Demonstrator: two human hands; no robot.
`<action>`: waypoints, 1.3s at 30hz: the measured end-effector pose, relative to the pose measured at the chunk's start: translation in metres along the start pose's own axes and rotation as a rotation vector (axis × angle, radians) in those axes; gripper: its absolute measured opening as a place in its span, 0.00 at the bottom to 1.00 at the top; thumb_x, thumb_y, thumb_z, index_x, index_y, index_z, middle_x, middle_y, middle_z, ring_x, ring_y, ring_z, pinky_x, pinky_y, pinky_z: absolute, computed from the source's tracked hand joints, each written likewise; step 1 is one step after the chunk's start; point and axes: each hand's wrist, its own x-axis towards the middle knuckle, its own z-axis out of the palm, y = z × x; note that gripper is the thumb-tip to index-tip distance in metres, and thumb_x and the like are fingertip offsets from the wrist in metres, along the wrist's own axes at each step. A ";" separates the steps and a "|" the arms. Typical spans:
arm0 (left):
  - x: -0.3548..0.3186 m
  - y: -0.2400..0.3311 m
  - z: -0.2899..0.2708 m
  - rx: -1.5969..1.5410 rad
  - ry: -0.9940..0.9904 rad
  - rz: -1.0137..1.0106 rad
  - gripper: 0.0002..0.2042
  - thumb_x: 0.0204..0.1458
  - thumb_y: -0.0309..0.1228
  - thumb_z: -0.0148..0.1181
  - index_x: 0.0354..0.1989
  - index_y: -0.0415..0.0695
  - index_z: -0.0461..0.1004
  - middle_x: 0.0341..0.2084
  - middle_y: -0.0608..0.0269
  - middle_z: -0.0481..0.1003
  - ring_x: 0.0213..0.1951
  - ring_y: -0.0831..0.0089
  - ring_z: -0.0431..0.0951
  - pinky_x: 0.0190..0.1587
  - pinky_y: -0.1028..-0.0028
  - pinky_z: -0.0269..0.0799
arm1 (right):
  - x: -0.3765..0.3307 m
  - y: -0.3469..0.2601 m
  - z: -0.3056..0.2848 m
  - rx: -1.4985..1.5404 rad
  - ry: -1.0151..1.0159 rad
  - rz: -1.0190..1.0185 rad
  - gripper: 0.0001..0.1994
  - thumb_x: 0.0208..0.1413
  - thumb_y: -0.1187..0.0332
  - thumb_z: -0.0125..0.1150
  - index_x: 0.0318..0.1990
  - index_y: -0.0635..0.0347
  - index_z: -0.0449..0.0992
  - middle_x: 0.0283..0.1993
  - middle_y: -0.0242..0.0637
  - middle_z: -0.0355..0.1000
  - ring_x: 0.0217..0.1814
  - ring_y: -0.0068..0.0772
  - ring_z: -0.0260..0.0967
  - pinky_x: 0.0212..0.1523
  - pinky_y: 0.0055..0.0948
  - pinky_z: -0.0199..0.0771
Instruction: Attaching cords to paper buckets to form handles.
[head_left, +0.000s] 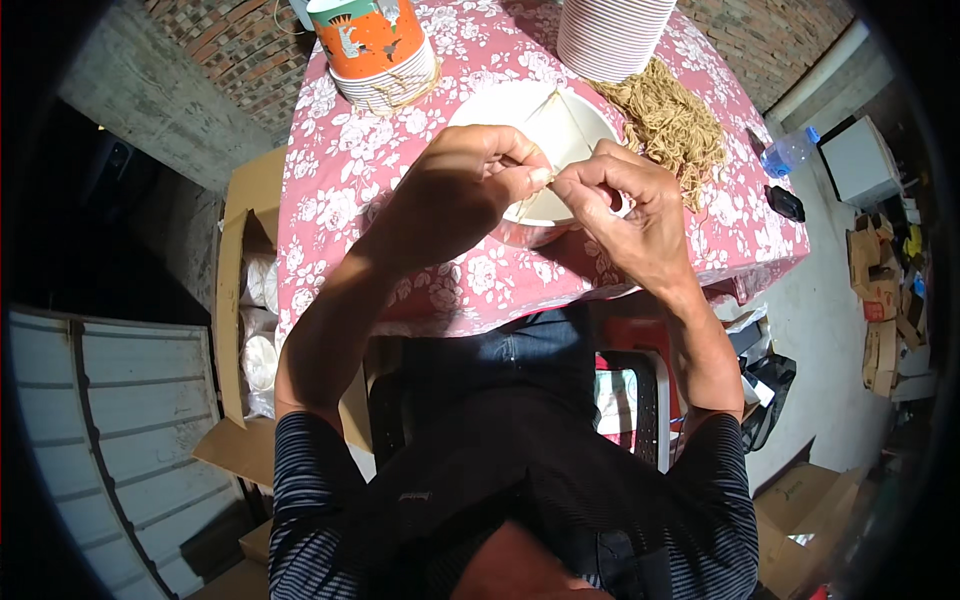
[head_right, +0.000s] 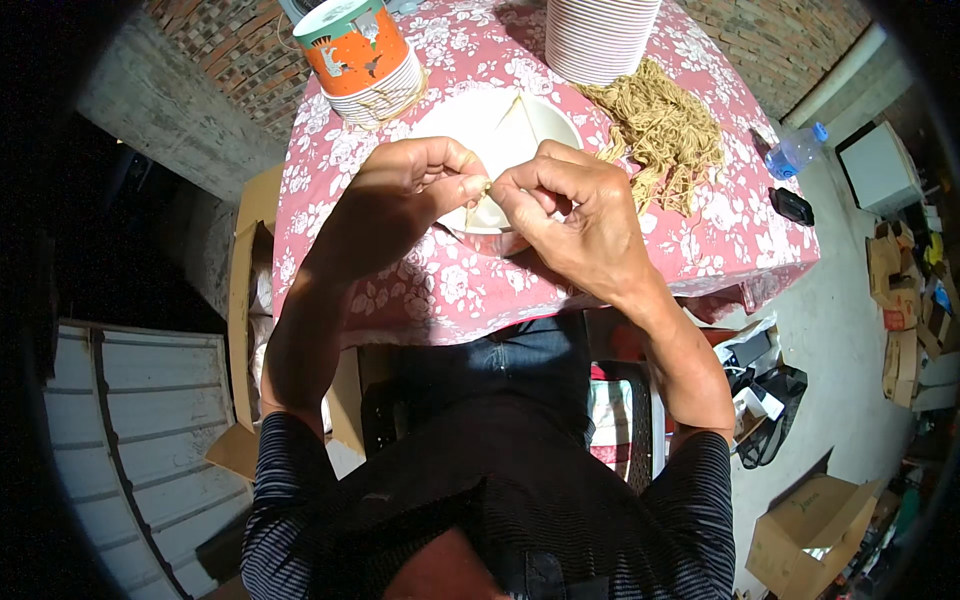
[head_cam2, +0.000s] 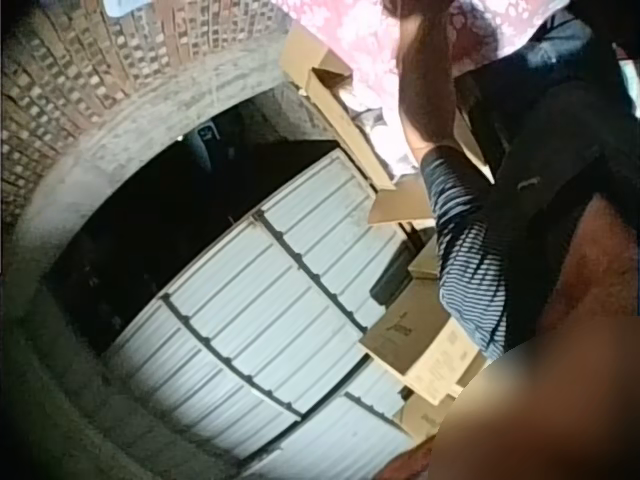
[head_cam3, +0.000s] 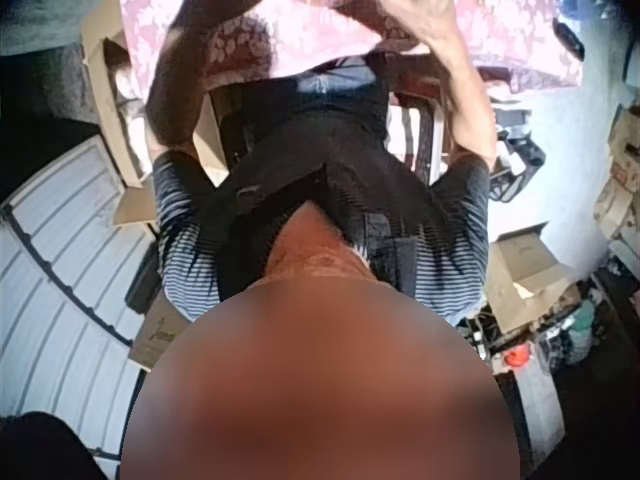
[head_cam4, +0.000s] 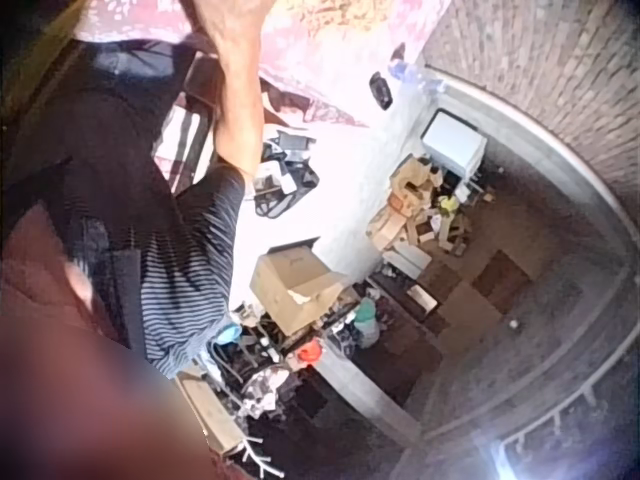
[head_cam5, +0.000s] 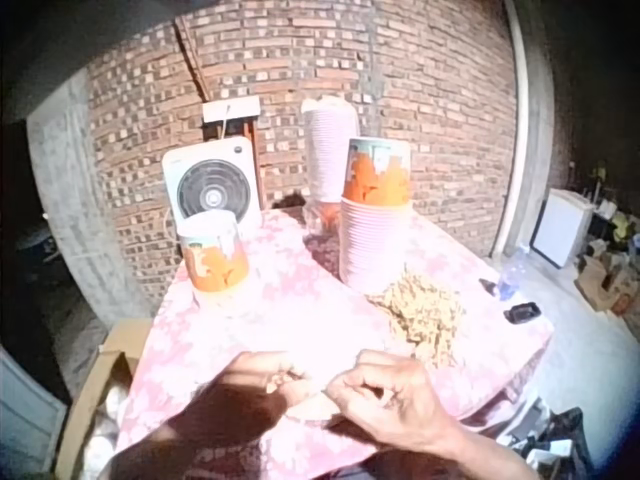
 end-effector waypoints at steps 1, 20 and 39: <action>0.000 0.003 0.001 -0.020 -0.007 -0.036 0.09 0.63 0.30 0.60 0.42 0.36 0.79 0.30 0.69 0.77 0.33 0.84 0.73 0.39 0.79 0.71 | 0.000 0.000 -0.001 0.000 0.001 0.002 0.03 0.54 0.77 0.67 0.35 0.67 0.84 0.23 0.28 0.63 0.24 0.17 0.58 0.25 0.25 0.57; -0.011 0.001 0.009 0.333 0.165 0.281 0.10 0.58 0.32 0.68 0.40 0.37 0.83 0.22 0.57 0.78 0.23 0.74 0.74 0.27 0.69 0.69 | 0.014 -0.002 -0.005 -0.149 0.011 -0.110 0.03 0.57 0.77 0.69 0.36 0.68 0.82 0.26 0.36 0.69 0.26 0.25 0.65 0.27 0.28 0.64; -0.001 -0.026 -0.041 0.276 0.824 0.529 0.04 0.62 0.21 0.62 0.42 0.37 0.74 0.32 0.52 0.80 0.36 0.56 0.84 0.39 0.64 0.78 | 0.014 -0.009 -0.005 -0.270 -0.172 -0.421 0.38 0.34 0.52 0.88 0.46 0.63 0.68 0.43 0.45 0.69 0.42 0.44 0.70 0.44 0.41 0.73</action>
